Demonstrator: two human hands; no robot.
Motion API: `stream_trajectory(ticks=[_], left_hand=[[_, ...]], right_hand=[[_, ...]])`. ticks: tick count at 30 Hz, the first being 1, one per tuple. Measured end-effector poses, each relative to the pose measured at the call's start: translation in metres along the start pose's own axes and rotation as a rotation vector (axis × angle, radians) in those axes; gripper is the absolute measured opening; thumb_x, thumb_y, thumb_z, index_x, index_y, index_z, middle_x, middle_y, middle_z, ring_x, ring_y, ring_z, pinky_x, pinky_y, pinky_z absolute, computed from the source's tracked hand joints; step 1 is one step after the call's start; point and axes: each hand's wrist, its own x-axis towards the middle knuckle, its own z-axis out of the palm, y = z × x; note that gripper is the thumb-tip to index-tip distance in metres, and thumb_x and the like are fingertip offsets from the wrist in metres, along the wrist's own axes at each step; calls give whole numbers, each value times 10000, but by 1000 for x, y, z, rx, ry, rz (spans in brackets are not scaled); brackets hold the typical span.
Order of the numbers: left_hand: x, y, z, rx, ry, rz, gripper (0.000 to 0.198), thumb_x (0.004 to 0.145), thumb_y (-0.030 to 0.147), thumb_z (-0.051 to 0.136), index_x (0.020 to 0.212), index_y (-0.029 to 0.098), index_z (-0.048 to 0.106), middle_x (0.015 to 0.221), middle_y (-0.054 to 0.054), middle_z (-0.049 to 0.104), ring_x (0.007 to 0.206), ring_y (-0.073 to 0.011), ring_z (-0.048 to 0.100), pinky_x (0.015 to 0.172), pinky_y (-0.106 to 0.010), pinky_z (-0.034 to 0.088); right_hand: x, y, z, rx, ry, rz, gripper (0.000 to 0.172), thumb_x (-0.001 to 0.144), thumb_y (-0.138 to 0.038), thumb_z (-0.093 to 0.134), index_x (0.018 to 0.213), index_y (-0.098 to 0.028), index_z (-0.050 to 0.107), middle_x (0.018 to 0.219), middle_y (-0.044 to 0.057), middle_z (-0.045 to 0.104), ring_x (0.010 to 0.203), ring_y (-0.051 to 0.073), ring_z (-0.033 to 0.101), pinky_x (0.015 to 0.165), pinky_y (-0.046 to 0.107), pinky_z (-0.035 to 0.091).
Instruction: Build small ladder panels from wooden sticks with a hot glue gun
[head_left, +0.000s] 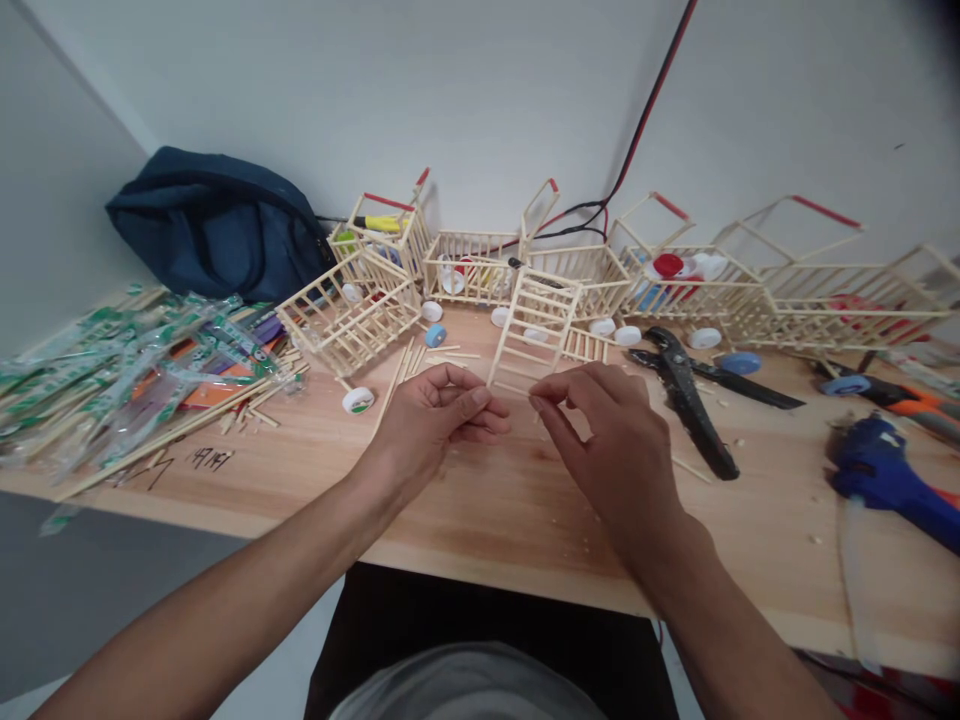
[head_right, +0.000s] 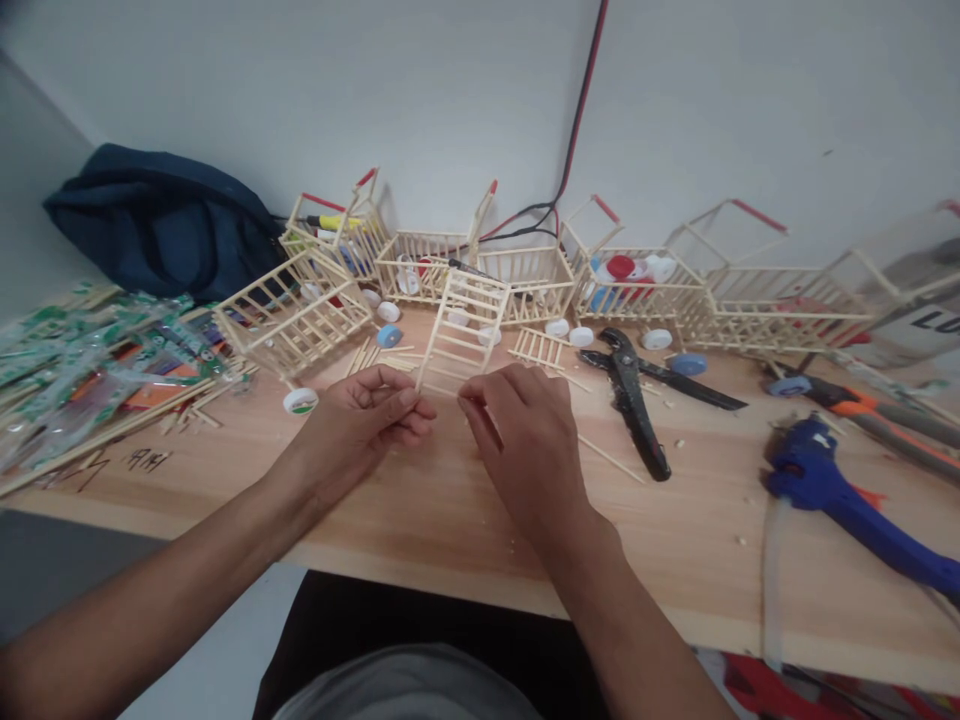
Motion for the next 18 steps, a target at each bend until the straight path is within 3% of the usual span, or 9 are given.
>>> stream_trajectory(ticks=[18], left_hand=[[-1, 1, 1, -29, -5, -2, 295, 686, 259, 819, 799, 132, 578, 713, -48, 745, 583, -116, 687, 553, -188, 551]], right_hand=[[0, 1, 2, -7, 29, -9, 59, 903, -197, 609, 845, -193, 615, 800, 20, 654, 767, 184, 568, 763, 345, 389]])
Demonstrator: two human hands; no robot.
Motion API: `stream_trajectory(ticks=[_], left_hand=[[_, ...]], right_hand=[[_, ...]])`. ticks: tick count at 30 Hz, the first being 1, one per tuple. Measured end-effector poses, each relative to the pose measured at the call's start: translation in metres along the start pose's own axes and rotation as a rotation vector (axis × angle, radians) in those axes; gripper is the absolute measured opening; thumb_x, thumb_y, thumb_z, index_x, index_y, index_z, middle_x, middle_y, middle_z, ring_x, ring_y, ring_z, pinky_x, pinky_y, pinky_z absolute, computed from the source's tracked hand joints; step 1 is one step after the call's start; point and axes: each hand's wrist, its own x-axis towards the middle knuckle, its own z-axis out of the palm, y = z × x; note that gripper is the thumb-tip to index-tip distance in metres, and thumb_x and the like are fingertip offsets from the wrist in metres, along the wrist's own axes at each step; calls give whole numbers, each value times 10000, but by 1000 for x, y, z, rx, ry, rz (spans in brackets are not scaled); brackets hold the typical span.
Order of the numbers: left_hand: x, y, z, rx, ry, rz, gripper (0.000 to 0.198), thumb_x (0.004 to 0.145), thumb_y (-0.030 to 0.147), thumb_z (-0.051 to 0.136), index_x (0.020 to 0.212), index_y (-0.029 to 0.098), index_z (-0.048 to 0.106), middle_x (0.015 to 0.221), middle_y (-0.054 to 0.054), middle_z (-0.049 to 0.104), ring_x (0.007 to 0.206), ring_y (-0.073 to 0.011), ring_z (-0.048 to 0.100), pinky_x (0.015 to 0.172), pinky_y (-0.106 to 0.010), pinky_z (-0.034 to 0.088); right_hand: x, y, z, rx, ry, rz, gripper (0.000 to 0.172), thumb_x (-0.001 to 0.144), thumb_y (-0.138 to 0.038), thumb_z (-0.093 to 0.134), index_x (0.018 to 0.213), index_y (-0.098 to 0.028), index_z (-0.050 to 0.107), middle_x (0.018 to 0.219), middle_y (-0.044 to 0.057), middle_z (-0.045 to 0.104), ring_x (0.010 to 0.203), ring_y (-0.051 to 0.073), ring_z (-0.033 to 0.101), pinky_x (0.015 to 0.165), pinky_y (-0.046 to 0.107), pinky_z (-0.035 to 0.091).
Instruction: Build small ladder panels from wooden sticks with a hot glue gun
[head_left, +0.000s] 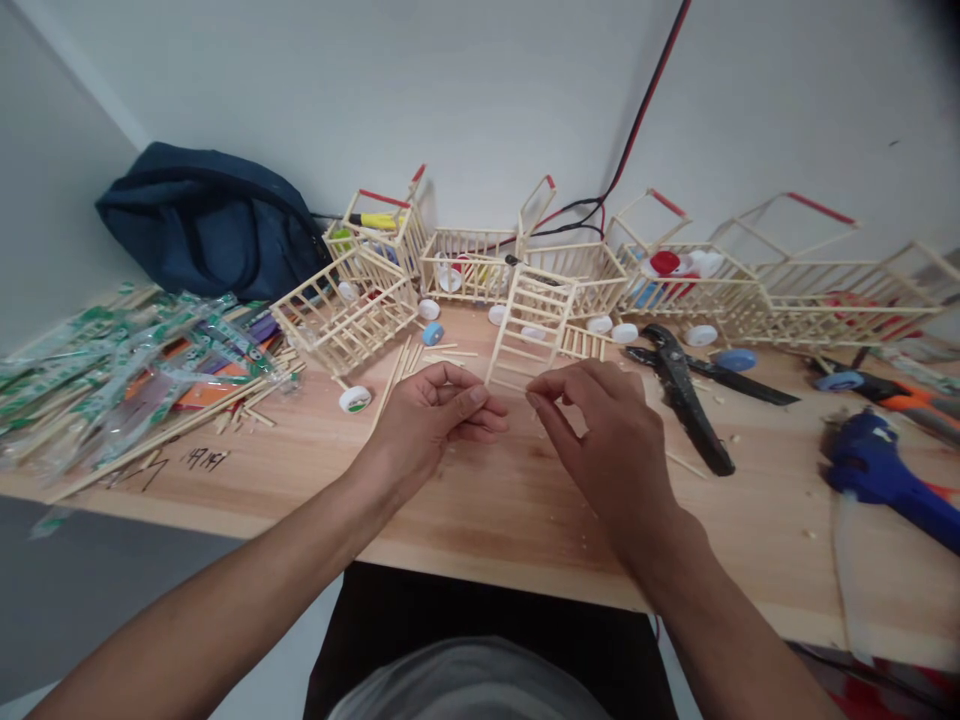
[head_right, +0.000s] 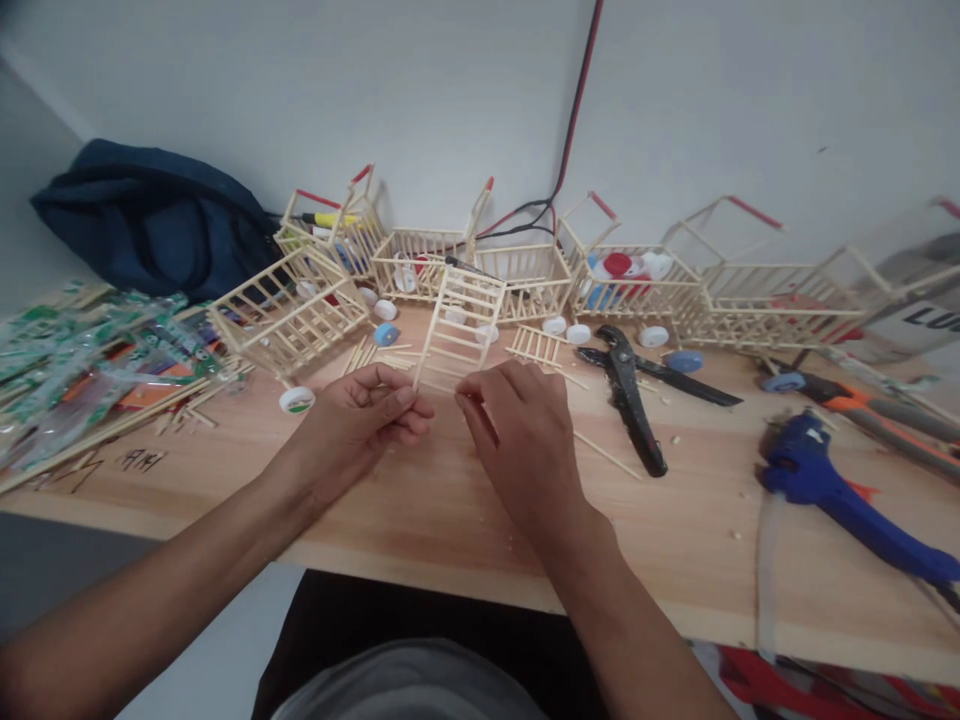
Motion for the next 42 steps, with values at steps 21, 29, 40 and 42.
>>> stream_trajectory(ticks=[21, 29, 40, 42], left_hand=[[-1, -1, 1, 39, -10, 12, 242, 722, 245, 794, 777, 128, 590, 701, -45, 740, 566, -102, 675, 543, -173, 535], [-3, 1, 2, 51, -3, 7, 262, 705, 265, 804, 762, 135, 583, 685, -39, 732, 557, -108, 667, 552, -195, 539], [-3, 1, 1, 36, -20, 5, 247, 723, 248, 793, 775, 133, 580, 699, -39, 738, 558, -97, 665, 545, -177, 529], [-4, 1, 1, 47, -14, 3, 242, 732, 247, 787, 780, 135, 578, 714, -38, 741, 565, -96, 666, 553, -181, 532]], right_hand=[[-1, 1, 0, -25, -11, 1, 81, 917, -222, 599, 842, -196, 610, 810, 22, 648, 787, 189, 564, 783, 352, 378], [0, 1, -1, -27, -15, -5, 95, 921, -226, 596, 831, -197, 608, 796, 19, 640, 786, 189, 561, 779, 349, 376], [0, -1, 0, -28, -23, 7, 94, 921, -235, 600, 833, -206, 616, 821, 21, 647, 816, 198, 559, 799, 351, 372], [1, -2, 1, -26, -18, 3, 97, 920, -232, 600, 829, -204, 616, 820, 23, 645, 815, 198, 558, 796, 349, 372]])
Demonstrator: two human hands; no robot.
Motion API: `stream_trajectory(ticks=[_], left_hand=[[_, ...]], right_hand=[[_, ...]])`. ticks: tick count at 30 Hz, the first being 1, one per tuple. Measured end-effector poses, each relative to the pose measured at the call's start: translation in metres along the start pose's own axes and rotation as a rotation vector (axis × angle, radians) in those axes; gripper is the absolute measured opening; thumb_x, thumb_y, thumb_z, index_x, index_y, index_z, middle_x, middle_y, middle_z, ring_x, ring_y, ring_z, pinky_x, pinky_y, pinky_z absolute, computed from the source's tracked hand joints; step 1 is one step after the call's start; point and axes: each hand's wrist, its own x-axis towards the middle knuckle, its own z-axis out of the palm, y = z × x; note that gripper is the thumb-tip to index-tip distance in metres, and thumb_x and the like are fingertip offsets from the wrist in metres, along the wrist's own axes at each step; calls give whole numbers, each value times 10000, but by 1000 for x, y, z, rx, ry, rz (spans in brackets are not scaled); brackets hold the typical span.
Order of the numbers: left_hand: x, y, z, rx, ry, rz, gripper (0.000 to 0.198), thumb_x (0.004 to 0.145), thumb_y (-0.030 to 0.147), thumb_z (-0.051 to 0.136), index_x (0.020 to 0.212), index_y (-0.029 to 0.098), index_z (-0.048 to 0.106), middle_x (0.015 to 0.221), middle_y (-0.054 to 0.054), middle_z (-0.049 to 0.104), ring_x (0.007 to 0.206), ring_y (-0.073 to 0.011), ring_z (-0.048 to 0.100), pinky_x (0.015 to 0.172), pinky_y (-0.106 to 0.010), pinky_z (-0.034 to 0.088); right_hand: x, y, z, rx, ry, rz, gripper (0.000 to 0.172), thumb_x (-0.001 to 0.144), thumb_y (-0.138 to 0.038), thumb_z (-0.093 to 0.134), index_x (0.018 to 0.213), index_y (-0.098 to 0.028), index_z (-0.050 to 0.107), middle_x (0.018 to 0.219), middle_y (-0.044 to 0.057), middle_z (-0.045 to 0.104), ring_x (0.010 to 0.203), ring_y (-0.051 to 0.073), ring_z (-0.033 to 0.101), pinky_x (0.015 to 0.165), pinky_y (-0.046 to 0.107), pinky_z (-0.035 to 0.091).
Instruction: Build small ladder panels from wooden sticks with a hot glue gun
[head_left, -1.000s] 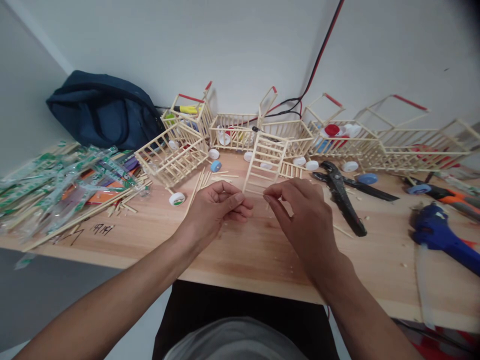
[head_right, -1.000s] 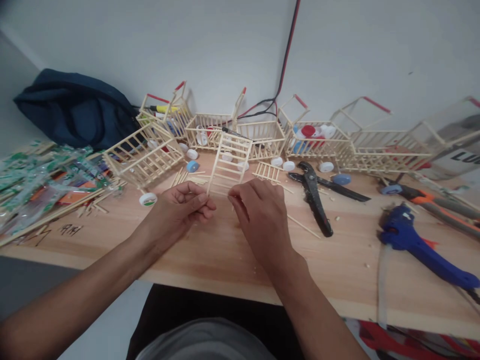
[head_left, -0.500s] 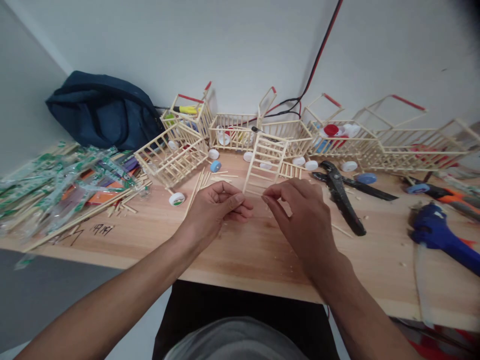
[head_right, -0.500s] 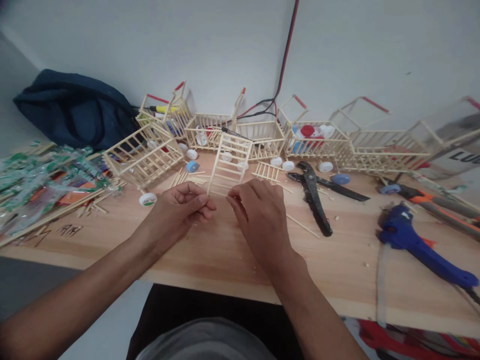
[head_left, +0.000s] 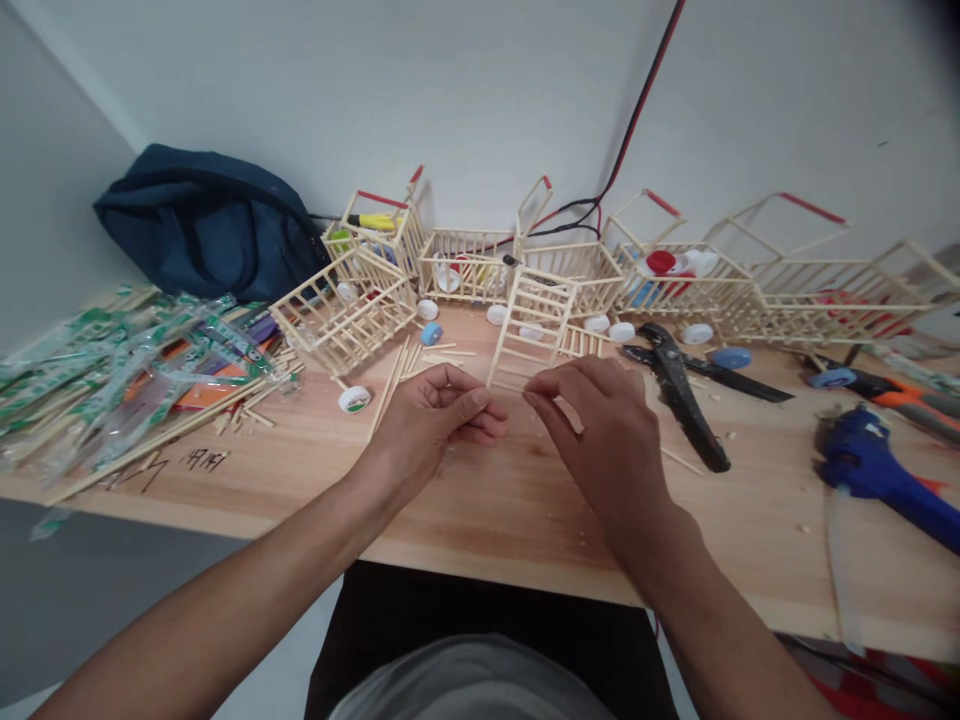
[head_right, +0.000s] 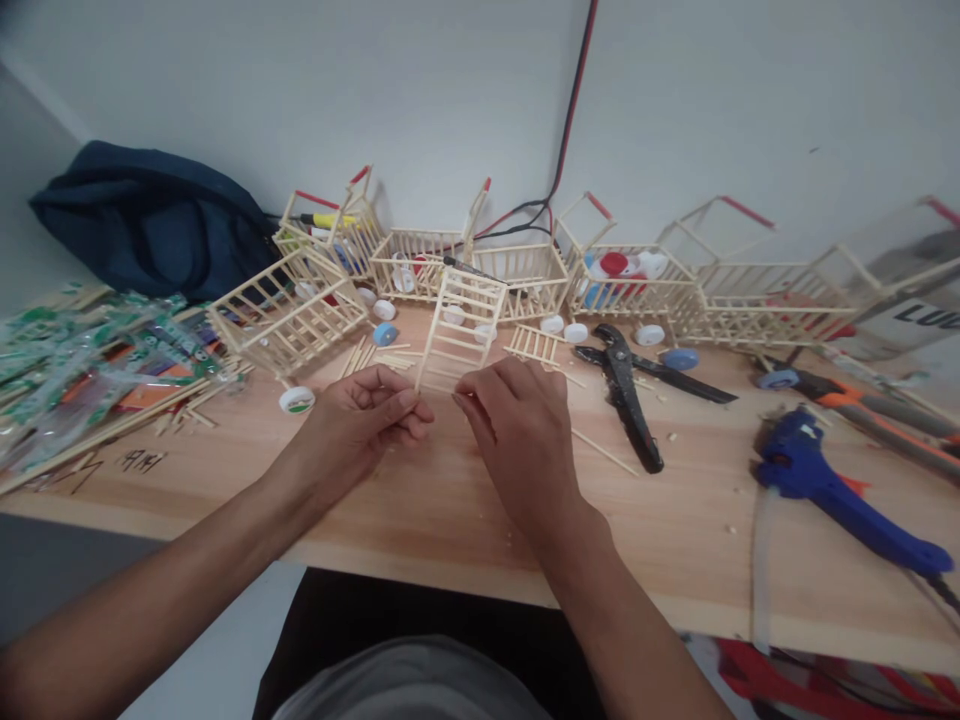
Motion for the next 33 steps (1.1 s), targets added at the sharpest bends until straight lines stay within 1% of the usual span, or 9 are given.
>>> stream_trajectory(ticks=[8, 21, 27, 33], left_hand=[[-1, 1, 1, 10, 10, 1, 244, 732, 264, 786, 772, 142, 579, 719, -36, 740, 577, -106, 671, 581, -204, 544], [-1, 0, 0, -7, -9, 15, 225, 754, 244, 773, 790, 132, 581, 723, -39, 740, 576, -94, 671, 565, -177, 533], [0, 1, 1, -2, 0, 10, 233, 744, 258, 780, 784, 138, 584, 724, -36, 739, 579, -99, 671, 574, -190, 536], [-1, 1, 1, 2, 10, 17, 238, 740, 270, 781, 779, 146, 581, 724, -31, 736, 591, -108, 672, 597, -211, 541]], right_hand=[[0, 0, 0, 14, -5, 4, 100, 931, -235, 571, 842, -210, 609, 821, 32, 626, 812, 200, 541, 778, 355, 369], [0, 1, 0, 15, -9, 4, 117, 935, -241, 567, 832, -200, 603, 831, 39, 620, 823, 206, 545, 787, 369, 385], [1, 0, 0, 24, 24, 6, 114, 929, -234, 580, 827, -204, 620, 835, 39, 623, 831, 201, 559, 790, 366, 409], [1, -3, 0, 21, 93, 22, 89, 911, -210, 593, 853, -212, 660, 907, 66, 582, 898, 215, 556, 793, 375, 456]])
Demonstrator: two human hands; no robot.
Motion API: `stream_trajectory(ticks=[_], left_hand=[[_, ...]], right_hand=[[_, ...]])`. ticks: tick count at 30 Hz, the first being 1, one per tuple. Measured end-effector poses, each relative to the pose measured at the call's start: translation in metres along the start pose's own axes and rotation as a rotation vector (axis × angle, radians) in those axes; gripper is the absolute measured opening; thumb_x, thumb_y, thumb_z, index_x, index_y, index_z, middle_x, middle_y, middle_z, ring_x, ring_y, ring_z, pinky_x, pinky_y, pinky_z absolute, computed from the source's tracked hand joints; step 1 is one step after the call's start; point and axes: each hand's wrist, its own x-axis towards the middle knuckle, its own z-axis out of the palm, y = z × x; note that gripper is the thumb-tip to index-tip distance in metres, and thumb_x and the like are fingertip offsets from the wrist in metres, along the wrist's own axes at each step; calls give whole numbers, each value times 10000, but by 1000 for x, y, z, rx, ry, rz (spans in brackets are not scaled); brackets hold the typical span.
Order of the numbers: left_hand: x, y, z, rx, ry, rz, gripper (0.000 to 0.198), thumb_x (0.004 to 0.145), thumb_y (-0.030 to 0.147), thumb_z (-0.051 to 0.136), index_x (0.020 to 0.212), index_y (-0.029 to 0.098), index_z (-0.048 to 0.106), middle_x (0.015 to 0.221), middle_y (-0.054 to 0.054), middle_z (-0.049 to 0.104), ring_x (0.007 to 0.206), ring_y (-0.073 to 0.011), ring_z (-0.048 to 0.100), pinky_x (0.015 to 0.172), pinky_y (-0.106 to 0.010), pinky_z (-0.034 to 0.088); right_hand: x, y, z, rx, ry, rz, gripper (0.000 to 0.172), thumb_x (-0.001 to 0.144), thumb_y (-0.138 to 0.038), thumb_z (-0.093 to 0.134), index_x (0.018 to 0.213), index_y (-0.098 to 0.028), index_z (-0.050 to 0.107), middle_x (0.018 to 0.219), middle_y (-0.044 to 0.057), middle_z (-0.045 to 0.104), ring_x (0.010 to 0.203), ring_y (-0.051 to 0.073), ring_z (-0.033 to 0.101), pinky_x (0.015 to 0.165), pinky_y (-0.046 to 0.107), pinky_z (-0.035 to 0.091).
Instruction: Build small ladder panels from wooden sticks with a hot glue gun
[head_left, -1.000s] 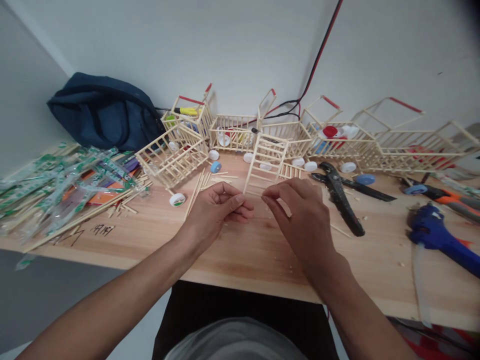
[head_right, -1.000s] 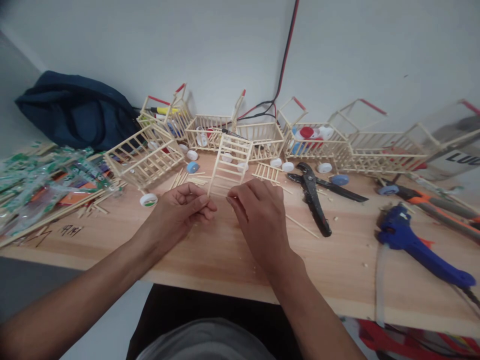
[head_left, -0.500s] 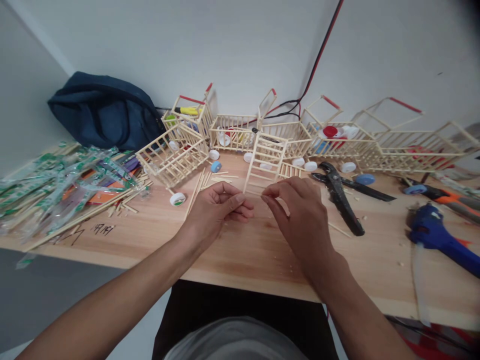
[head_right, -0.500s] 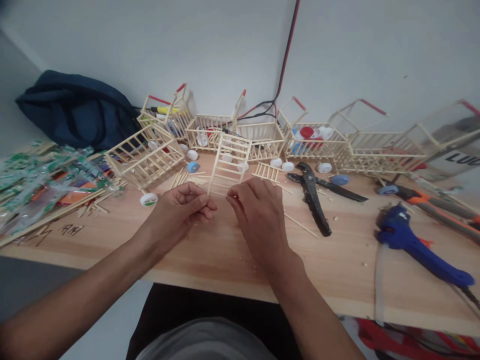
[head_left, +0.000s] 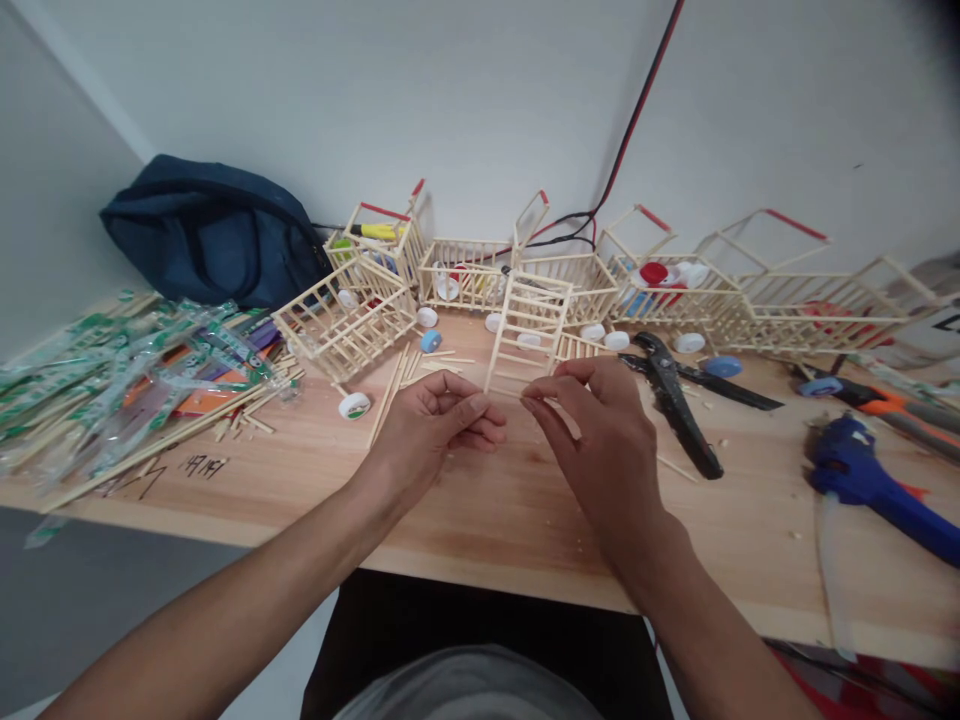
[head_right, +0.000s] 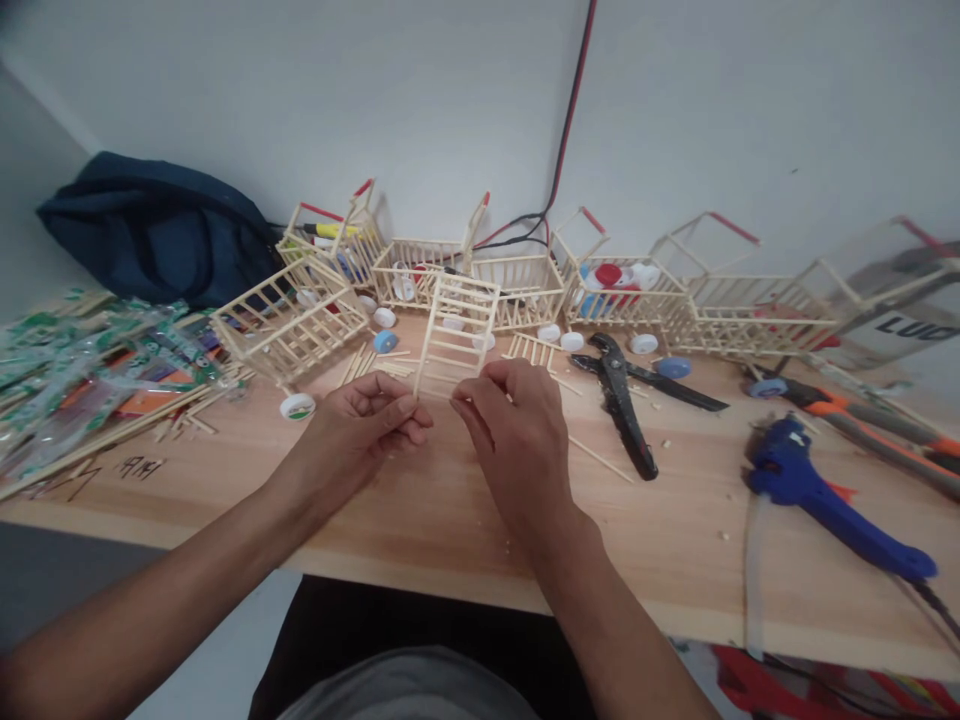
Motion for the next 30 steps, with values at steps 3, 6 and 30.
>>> stream_trajectory(ticks=[3, 6, 30], left_hand=[[0, -1, 0, 9, -1, 14, 247, 741, 282, 781, 782, 146, 579, 734, -34, 737, 588, -106, 672, 583, -204, 536], [-1, 0, 1, 4, 3, 12, 247, 741, 281, 781, 782, 145, 580, 730, -32, 737, 589, -104, 672, 580, -198, 534], [-2, 1, 3, -62, -12, 20, 209, 753, 230, 771, 772, 142, 582, 724, -27, 741, 596, -87, 670, 594, -177, 530]], right_hand=[[1, -2, -1, -1, 30, -6, 85, 899, -193, 603, 840, -213, 661, 923, 67, 565, 878, 206, 551, 770, 366, 468], [2, -4, -1, 2, 51, 5, 77, 886, -180, 617, 830, -209, 662, 972, 72, 564, 843, 191, 539, 759, 366, 469], [5, -8, 1, 126, 85, 7, 113, 897, -125, 586, 813, -198, 605, 1214, 122, 574, 810, 144, 654, 757, 336, 560]])
